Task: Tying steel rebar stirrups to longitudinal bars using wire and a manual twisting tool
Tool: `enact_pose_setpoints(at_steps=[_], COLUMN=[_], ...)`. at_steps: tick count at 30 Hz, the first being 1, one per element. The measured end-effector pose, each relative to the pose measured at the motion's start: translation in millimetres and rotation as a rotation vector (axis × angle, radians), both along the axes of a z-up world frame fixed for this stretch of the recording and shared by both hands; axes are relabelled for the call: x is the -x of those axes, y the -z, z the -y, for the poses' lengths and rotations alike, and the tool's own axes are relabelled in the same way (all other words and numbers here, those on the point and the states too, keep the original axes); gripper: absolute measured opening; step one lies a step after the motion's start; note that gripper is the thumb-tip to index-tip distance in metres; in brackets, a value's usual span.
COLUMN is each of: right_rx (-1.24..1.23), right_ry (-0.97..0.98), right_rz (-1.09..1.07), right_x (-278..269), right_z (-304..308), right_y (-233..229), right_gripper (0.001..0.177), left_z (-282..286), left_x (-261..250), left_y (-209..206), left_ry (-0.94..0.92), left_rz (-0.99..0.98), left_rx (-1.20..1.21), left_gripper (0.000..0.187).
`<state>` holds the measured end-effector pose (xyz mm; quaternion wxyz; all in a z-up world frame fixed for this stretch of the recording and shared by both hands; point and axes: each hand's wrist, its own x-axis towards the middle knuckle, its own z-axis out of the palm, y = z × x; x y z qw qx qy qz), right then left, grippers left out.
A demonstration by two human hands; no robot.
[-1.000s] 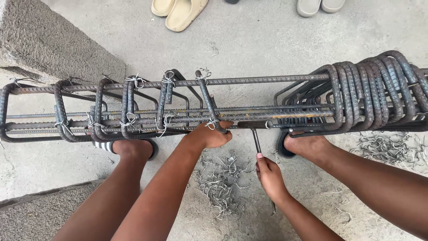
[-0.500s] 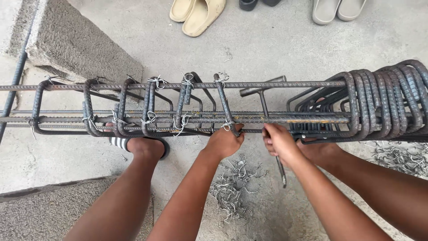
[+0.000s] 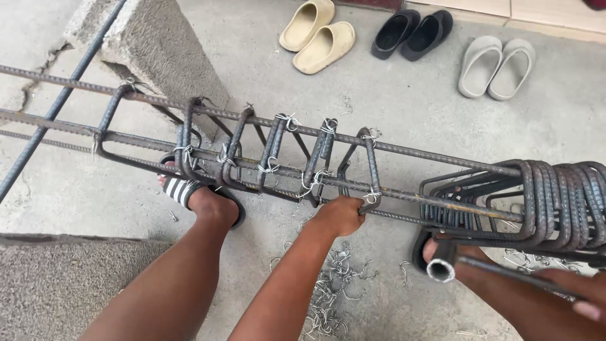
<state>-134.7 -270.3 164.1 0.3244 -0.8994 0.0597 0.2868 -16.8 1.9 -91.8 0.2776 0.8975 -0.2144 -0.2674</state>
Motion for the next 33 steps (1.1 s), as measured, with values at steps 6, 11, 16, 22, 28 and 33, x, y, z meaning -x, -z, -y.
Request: enact_pose_setpoints(at_steps=[6, 11, 16, 22, 28, 33], right_rx=[0.460, 0.659, -0.429, -0.932, -0.514, -0.865], right_ry=[-0.283, -0.425, 0.499, 0.676, 0.983, 0.932], right_rz=[0.434, 0.649, 0.143, 0.227, 0.123, 0.437], right_x=[-48.5, -64.4, -12.3, 63.2, 71.6, 88.9], right_z=[-29.8, -71.8, 32.8, 49.4, -42.3, -47.3], right_y=[-60.9, -81.5, 12.0, 71.6, 60.9, 67.7], right_gripper=[0.037, 0.033, 0.041, 0.004, 0.061, 0.035], left_z=[1.8, 1.9, 6.3, 5.1, 4.7, 5.4], left_x=[-0.2, -4.7, -8.5, -7.9, -6.2, -8.4], left_y=[-8.8, -1.2, 2.8, -6.8, -8.5, -0.8], left_ry=[0.063, 0.074, 0.068, 0.076, 0.057, 0.040], left_rz=[-0.004, -0.013, -0.026, -0.021, -0.047, -0.037], left_rx=[-0.019, 0.006, -0.021, -0.011, -0.028, -0.021], left_gripper=[0.025, 0.030, 0.030, 0.032, 0.031, 0.030])
